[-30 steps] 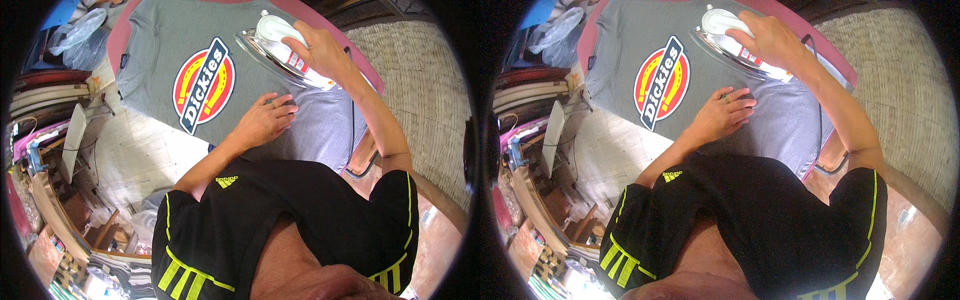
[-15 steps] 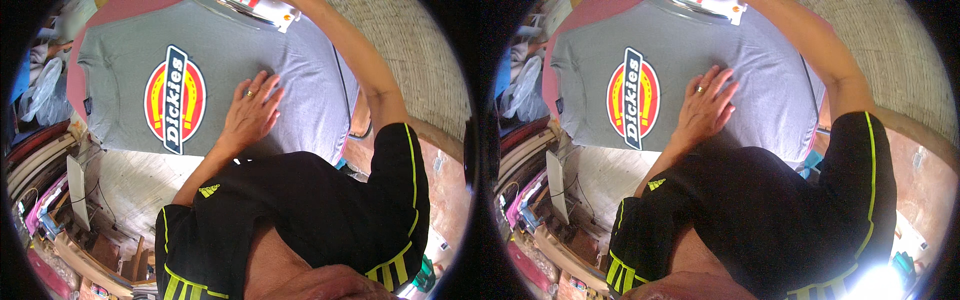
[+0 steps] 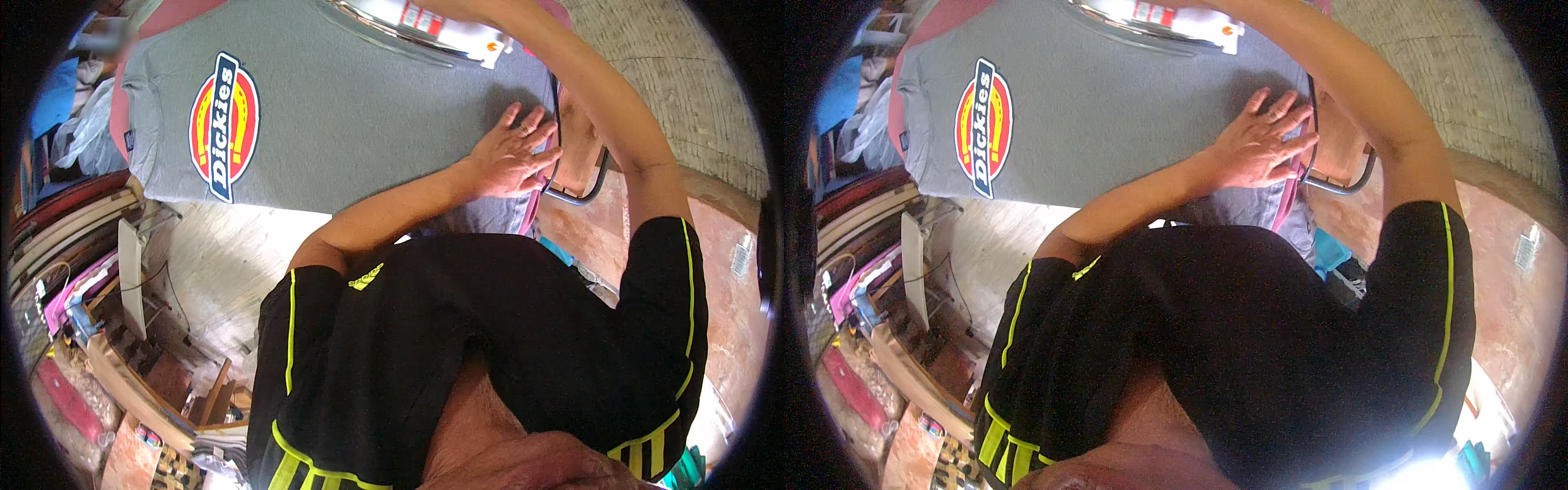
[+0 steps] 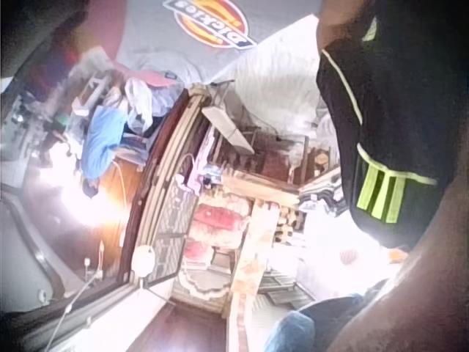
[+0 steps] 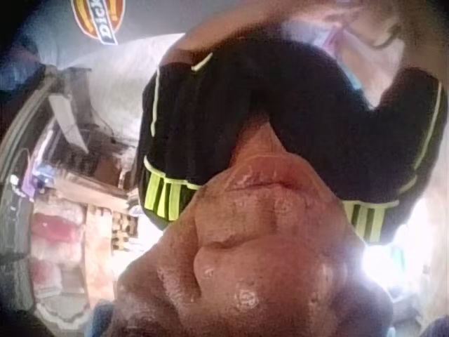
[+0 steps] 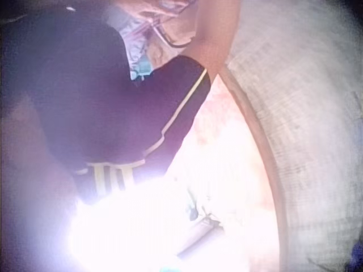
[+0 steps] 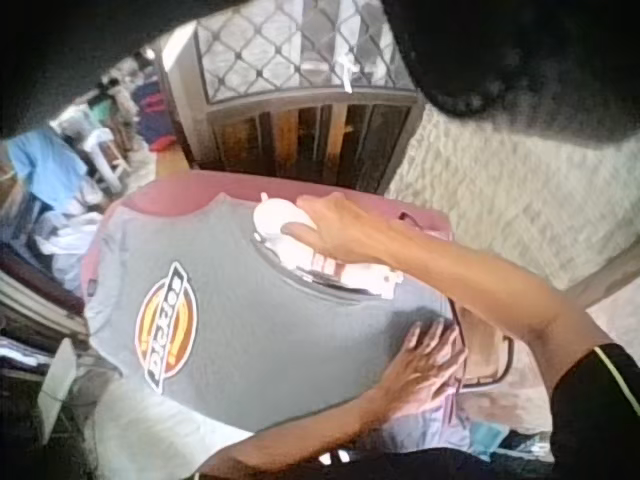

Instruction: The person irons a gray t-shirt on a pink ironing board. They use a white electric iron to smooth the fabric, repeatedly adjusting the shirt's position and flipping it over to press different sections.

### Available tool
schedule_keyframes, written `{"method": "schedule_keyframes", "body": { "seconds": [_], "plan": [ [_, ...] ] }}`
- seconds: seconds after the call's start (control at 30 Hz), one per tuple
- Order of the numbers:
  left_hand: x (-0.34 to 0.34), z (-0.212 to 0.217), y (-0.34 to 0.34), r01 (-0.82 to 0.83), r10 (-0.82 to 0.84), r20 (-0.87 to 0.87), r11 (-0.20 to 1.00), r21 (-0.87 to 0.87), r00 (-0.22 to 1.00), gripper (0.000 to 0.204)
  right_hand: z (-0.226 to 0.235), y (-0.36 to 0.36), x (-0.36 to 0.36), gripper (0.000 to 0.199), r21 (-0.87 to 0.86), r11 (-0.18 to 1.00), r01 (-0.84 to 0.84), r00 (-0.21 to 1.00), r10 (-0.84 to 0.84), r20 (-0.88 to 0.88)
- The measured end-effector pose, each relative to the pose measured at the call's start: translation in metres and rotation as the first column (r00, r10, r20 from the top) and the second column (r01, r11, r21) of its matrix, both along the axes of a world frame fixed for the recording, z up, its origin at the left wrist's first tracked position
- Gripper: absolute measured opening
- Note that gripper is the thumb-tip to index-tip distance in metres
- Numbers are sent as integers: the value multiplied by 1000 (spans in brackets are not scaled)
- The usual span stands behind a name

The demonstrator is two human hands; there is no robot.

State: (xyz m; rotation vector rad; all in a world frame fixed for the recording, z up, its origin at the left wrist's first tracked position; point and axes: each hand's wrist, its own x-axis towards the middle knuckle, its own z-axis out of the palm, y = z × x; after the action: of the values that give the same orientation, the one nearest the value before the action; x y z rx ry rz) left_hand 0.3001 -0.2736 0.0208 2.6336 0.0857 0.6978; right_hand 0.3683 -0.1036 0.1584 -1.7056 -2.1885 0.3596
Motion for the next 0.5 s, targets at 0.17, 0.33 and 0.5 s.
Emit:
{"method": "schedule_keyframes", "body": {
  "seconds": [0.17, 0.33, 0.5],
  "plan": [
    [-10, -10, -25, 43, -44, -46, 999, -20, 998, 59, -11, -49, 5, 42, 40, 954, -298, 954, 299, -20],
    [-35, -1, -52, 79, -71, 56, 982, -171, 996, 47, -9, -31, -5, 44, 35, 981, -190, 981, 188, 58],
    [-108, -7, -51, -470, 513, 98, 836, -285, 853, 35, -17, -20, -32, 47, 105, 974, -200, 980, 200, 6]
  ]
}}
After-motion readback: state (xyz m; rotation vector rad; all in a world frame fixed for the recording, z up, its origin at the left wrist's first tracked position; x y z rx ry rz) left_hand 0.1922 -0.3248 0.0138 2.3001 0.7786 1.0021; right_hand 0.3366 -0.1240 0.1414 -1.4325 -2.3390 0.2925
